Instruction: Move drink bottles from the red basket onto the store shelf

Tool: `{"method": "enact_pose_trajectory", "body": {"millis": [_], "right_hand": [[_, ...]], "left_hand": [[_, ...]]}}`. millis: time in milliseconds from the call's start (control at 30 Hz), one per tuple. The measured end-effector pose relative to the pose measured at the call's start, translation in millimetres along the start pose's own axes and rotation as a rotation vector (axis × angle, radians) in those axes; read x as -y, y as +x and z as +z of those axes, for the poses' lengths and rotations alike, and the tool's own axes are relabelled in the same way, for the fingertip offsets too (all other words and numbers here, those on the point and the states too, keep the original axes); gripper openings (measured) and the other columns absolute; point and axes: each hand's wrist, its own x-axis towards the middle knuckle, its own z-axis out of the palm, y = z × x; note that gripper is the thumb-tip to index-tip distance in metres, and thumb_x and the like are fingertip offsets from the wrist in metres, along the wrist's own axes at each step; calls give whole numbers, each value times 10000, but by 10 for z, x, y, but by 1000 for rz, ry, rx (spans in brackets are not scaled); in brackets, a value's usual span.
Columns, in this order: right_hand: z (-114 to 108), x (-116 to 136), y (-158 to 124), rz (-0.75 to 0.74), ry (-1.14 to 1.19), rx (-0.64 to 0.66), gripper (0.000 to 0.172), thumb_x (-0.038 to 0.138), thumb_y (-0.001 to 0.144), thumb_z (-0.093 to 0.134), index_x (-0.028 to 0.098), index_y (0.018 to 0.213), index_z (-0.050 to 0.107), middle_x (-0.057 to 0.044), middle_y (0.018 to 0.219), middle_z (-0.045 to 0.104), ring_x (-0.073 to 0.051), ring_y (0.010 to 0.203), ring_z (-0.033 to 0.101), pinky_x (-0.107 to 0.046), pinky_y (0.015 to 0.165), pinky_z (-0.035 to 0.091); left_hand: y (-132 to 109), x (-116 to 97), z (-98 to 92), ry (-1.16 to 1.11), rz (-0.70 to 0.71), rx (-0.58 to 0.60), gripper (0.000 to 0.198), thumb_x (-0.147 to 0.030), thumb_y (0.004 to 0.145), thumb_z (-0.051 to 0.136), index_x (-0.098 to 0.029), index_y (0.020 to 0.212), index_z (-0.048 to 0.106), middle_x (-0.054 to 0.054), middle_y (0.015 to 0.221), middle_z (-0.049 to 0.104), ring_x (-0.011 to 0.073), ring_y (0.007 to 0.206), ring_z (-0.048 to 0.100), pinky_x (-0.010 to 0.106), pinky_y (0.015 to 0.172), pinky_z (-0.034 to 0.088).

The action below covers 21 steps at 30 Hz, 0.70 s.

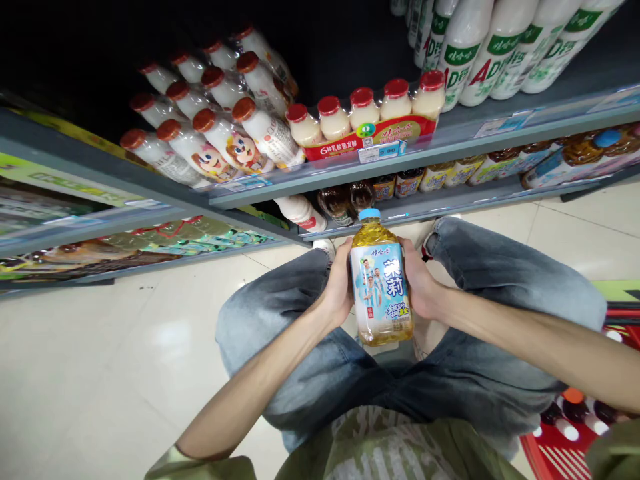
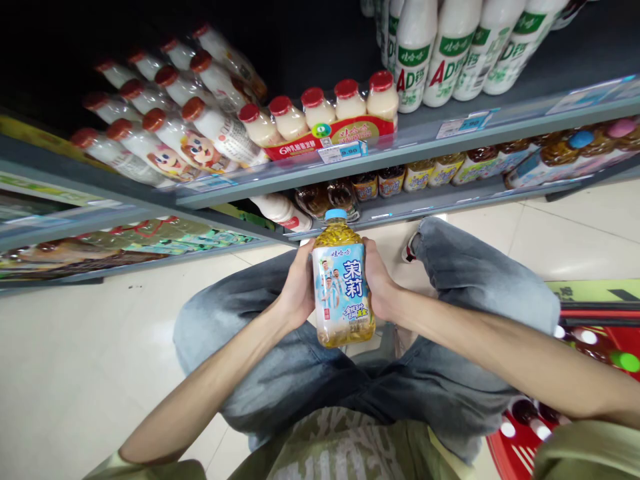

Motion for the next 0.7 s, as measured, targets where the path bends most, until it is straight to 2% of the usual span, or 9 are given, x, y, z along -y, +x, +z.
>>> {"method": "enact_pose_trajectory", "body": {"millis": [133, 500, 700], "right_hand": [[6, 3, 4, 8, 4, -8, 538, 579, 1017, 355, 208, 836, 699, -43, 631, 680, -214, 644, 643, -334, 673, 566], [30, 11, -13, 22, 19, -36, 535, 574, 1025, 348, 214, 818, 686, -25, 621, 670, -189, 621, 633, -310, 668, 555], [37, 15, -19, 28, 32, -50, 522, 558, 1026, 362, 206, 811, 683, -27, 605, 662, -197, 627, 637, -313, 670, 560]], "left_hand": [[14, 8, -7, 9, 19, 17, 417, -611, 798, 676, -194, 807, 671, 77, 840, 756, 325, 986, 691, 392, 858, 529], [9, 9, -6, 26, 19, 9, 433, -612, 811, 649, -190, 894, 705, 68, 879, 761, 290, 957, 698, 378, 860, 540], [11, 6, 0, 10, 28, 9, 393, -585, 829, 645, -194, 851, 680, 66, 862, 762, 302, 979, 697, 387, 875, 539]]}}
